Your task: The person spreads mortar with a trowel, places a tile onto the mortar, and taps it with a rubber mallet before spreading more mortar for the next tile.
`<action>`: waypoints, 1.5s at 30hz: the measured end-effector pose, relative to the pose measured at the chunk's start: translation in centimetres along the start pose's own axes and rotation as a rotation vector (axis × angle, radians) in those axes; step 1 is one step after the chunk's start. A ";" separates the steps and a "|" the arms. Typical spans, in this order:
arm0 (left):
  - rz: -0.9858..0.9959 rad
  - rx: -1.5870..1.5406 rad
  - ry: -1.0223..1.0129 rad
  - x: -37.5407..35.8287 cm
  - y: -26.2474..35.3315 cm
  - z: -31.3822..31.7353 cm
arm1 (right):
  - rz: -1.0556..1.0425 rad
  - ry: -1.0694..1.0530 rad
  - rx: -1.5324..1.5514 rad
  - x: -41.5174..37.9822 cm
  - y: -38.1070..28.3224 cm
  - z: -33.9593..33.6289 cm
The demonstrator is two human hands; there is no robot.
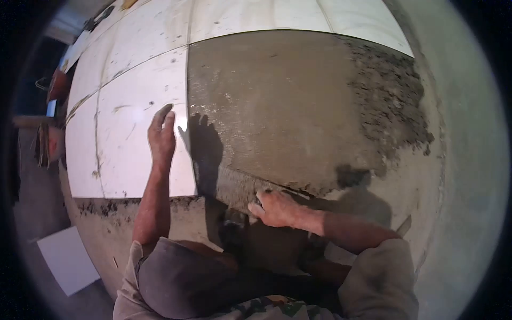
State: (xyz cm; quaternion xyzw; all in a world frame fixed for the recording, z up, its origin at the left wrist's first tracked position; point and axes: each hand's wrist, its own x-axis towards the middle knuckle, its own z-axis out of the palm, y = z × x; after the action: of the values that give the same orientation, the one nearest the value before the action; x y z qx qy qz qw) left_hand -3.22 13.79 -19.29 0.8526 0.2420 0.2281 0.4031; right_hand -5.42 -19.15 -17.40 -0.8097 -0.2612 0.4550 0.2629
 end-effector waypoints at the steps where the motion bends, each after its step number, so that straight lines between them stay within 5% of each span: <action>1: -0.005 -0.003 -0.015 0.0 0.4 0.1 | 0.001 -0.096 -0.074 -1.3 0.3 -0.8; 6: -0.003 0.009 -0.052 -0.5 1.6 0.8 | 0.088 -0.217 -0.197 -7.2 3.2 -7.5; 8: -0.004 0.011 -0.066 -0.7 2.2 1.0 | 0.137 0.000 -0.250 -9.5 6.2 -9.6; 11: -0.019 0.023 -0.072 -0.9 1.8 2.0 | 0.275 -0.008 -0.112 -10.9 7.8 -14.7; 13: -0.050 0.007 -0.101 -1.0 3.2 2.7 | 0.344 0.230 -0.152 -10.7 8.7 -15.8; 18: -0.018 -0.031 -0.134 -1.6 6.5 4.7 | 0.164 0.338 0.175 -2.4 5.7 -15.0; 22: -0.010 -0.007 -0.149 -2.5 8.1 5.0 | -0.058 0.447 0.045 7.9 2.8 -13.7; 31: -0.066 0.011 -0.200 -3.8 6.7 5.9 | 0.037 0.732 0.036 16.0 2.5 -17.7; 45: -0.088 0.030 -0.277 -3.5 4.0 7.1 | 0.402 0.865 0.423 5.5 15.9 -28.2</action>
State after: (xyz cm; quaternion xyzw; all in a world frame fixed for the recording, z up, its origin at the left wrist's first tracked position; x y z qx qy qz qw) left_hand -0.85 5.40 -20.84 0.8703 0.2246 0.0869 0.4295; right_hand 24.64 -32.35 -18.64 -0.8870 0.1296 0.1630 0.4121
